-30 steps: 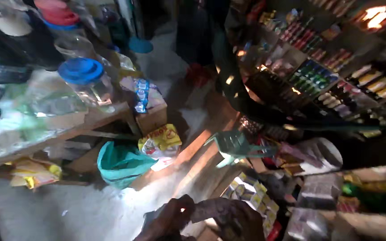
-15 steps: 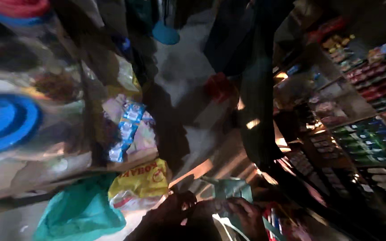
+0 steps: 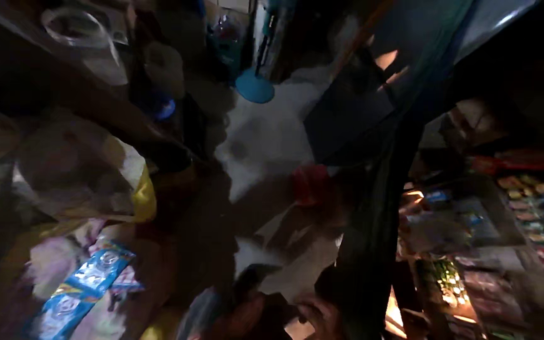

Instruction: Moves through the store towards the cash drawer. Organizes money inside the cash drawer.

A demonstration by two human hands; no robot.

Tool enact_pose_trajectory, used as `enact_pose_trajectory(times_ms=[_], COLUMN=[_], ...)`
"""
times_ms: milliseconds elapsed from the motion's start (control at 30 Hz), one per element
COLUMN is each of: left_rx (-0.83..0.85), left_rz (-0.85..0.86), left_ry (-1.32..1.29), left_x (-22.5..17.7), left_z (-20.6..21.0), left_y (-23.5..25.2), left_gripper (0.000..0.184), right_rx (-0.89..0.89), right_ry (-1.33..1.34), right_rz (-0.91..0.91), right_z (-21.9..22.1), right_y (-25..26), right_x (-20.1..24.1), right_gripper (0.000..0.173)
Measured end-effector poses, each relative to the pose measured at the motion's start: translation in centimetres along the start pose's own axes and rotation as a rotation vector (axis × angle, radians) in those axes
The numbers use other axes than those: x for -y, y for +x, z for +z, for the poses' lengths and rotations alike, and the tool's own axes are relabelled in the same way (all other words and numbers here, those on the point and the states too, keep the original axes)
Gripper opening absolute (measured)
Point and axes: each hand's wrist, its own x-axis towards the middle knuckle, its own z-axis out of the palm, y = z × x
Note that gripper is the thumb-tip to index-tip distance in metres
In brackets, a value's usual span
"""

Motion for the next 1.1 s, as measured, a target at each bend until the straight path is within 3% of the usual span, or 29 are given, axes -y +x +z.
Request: enact_pose_trajectory(times_ms=[200, 400, 600, 733, 800, 933, 1033, 1100], left_rx=[-0.308, -0.425, -0.403, -0.389, -0.42, -0.481, -0.559, -0.667], left_rz=[0.036, -0.115, 0.022, 0.033, 0.06, 0.026, -0.174, -0.178], left_ry=[-0.108, -0.134, 0.026, 0.022, 0.032, -0.028, -0.124, -0.106], left_x=[-0.9, -0.2, -6.4, -7.6, -7.1, -7.7, -11.8, -13.2], left_z=[-10.9, -27.3, -42.8, -50.5, -54.2, -61.0, -67.0, -70.0], left_y=[10.1, 20.2, 29.7, 36.6, 40.5, 47.6, 50.4, 51.0], left_gripper=[0.033, 0.035, 0.04, 0.041, 0.038, 0.028, 0.033, 0.033], right_rx=[0.283, 0.245, 0.146, 0.08, 0.068, 0.241, 0.334, 0.451], right_ry=[-0.107, -0.098, 0.066, 0.059, 0.031, -0.15, -0.111, -0.085], right_rz=[-0.167, -0.214, -0.105, -0.217, -0.188, 0.056, -0.014, -0.196], right_z=[-6.6, -9.2, -14.3, -17.1, -18.4, -22.2, -22.9, -22.9], right_y=[21.6, 43.0, 56.5, 66.1, 71.5, 83.0, 92.1, 97.8], right_x=[5.5, 11.3, 16.3, 16.4, 16.9, 22.1, 26.5, 28.4], right_gripper=[0.018, 0.019, 0.016, 0.013, 0.013, 0.023, 0.022, 0.019])
